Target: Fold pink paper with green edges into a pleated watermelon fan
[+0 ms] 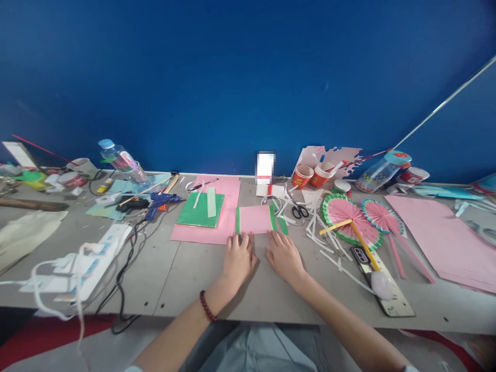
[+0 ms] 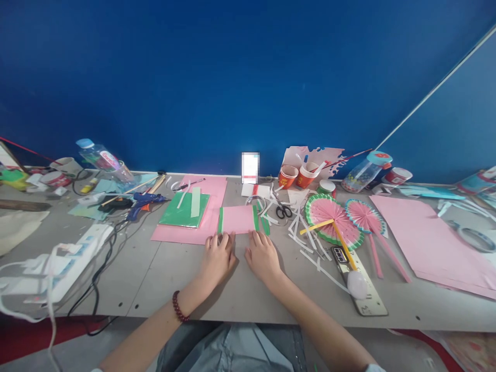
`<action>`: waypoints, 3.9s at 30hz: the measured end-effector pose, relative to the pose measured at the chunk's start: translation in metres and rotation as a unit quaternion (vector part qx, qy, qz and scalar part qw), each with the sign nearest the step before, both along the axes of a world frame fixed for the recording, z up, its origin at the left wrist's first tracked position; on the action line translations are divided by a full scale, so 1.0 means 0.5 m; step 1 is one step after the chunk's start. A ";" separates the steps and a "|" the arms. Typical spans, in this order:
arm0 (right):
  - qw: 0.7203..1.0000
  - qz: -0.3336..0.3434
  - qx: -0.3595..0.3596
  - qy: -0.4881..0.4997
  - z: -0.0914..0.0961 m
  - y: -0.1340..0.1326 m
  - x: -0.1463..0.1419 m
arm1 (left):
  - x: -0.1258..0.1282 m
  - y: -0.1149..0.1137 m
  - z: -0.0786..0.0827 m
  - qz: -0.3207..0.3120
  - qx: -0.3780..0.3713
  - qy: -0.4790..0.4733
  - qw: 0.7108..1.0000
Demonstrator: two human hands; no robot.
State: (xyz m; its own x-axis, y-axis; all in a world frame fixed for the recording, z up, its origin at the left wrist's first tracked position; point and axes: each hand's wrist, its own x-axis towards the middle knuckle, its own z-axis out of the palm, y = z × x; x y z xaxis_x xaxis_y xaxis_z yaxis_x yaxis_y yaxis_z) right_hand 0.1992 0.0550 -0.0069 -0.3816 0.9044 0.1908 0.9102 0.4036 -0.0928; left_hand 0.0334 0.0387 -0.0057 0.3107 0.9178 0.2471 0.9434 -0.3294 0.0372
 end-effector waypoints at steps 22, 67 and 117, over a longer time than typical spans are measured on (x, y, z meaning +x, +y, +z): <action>0.916 -0.055 -0.019 0.397 -0.031 0.093 0.065 | -0.084 0.092 -0.016 -0.087 0.035 -0.068 0.993; 0.888 0.052 0.144 0.433 0.108 -0.091 -0.050 | 0.014 -0.039 0.166 0.037 -0.102 -0.534 0.839; 0.955 0.095 0.054 0.276 0.107 0.056 0.097 | -0.080 0.046 0.112 -0.116 0.160 -0.162 0.967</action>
